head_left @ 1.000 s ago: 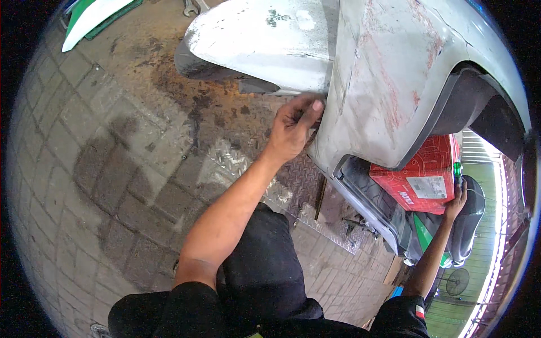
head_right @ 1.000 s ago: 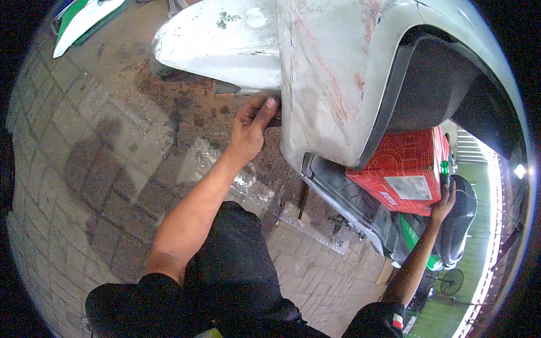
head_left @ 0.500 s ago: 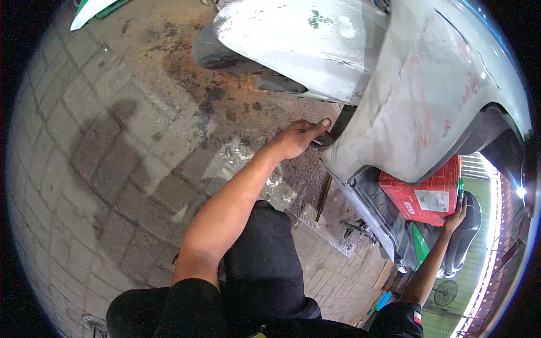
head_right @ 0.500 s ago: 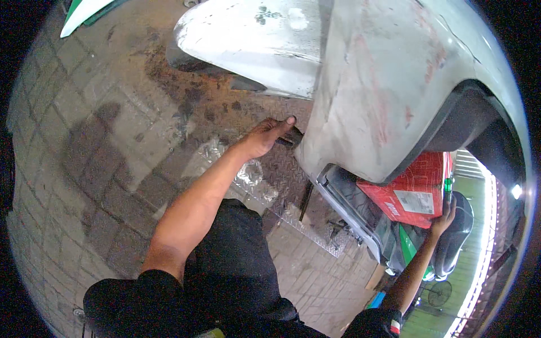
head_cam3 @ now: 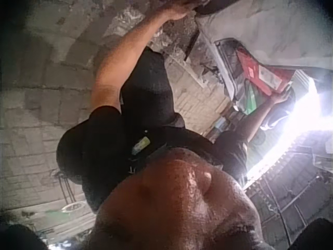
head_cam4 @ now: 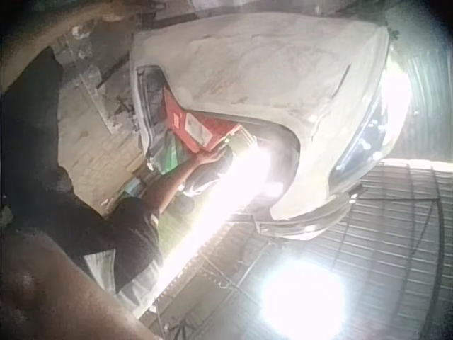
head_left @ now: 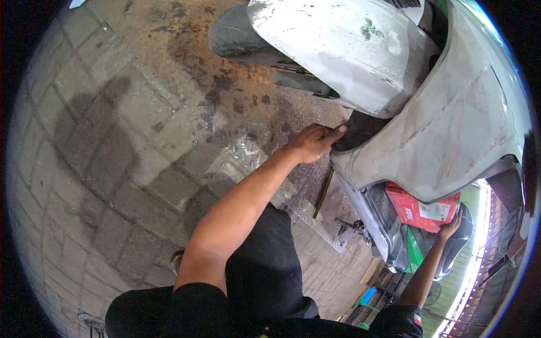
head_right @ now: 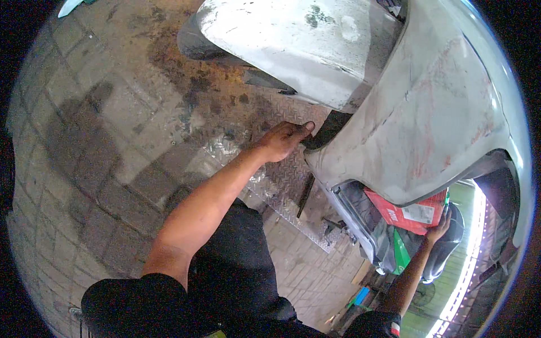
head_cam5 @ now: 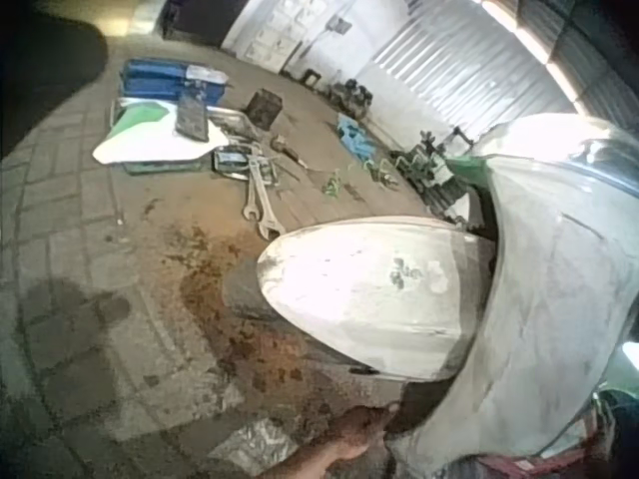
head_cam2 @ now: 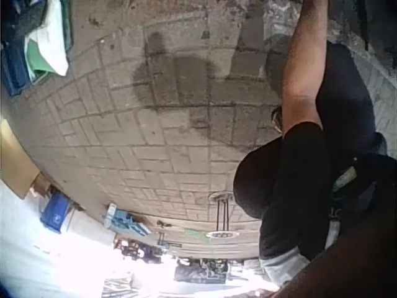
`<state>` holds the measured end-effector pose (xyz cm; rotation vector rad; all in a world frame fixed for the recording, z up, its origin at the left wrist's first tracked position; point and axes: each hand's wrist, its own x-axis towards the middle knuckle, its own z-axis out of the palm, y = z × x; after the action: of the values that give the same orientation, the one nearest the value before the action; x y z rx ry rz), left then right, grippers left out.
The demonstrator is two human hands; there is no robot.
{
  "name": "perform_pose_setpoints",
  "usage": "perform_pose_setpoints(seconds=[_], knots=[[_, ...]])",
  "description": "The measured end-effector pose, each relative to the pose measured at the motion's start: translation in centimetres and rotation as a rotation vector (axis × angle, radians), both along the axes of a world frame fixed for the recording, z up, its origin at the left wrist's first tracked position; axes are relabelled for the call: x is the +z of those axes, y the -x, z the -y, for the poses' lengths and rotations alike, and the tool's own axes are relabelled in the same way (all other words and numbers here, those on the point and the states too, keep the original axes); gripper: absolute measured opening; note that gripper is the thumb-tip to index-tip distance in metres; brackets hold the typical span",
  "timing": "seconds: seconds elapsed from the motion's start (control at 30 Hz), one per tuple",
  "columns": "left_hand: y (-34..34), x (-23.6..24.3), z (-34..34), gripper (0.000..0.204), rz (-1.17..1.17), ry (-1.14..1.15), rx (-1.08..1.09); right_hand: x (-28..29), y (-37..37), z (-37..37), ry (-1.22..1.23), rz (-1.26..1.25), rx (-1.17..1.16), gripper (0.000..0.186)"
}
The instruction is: The person works on the body panels of a scooter, using a screwdriver to remove and adjust internal components, then positions and attaches a white and green front fairing before securing a license plate bracket.
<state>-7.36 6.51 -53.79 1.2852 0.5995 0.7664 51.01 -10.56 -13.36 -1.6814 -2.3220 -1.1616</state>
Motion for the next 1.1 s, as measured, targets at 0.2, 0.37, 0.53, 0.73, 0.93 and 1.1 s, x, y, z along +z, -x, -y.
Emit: perform_pose_setpoints(seconds=[0.2,0.37,0.53,0.73,0.93,1.1], knots=[[-1.0,-1.9,0.9,0.074,-0.023,-0.063,0.088,-0.3,0.8,-1.7,0.02,-0.09,-0.08,0.046],[-2.7,-3.2,1.2,0.073,-0.005,-0.155,0.189,-1.7,2.6,-2.3,-0.029,-0.406,-0.184,0.046],[-2.5,-2.4,0.4,0.071,0.031,-0.196,0.053,-0.5,1.6,-1.5,-0.067,-0.579,-0.14,0.04],[-2.7,-2.6,0.4,0.079,0.106,-0.048,0.065,-0.2,1.1,-1.5,0.037,-0.001,-0.042,0.035],[-2.7,-2.3,0.7,0.077,0.149,0.007,0.078,-0.8,1.9,-1.9,-0.028,-0.031,-0.055,0.031],[-3.2,-1.6,0.0,0.072,0.111,0.065,0.034,-0.9,1.7,-1.4,-0.017,-0.237,-0.088,0.034]])
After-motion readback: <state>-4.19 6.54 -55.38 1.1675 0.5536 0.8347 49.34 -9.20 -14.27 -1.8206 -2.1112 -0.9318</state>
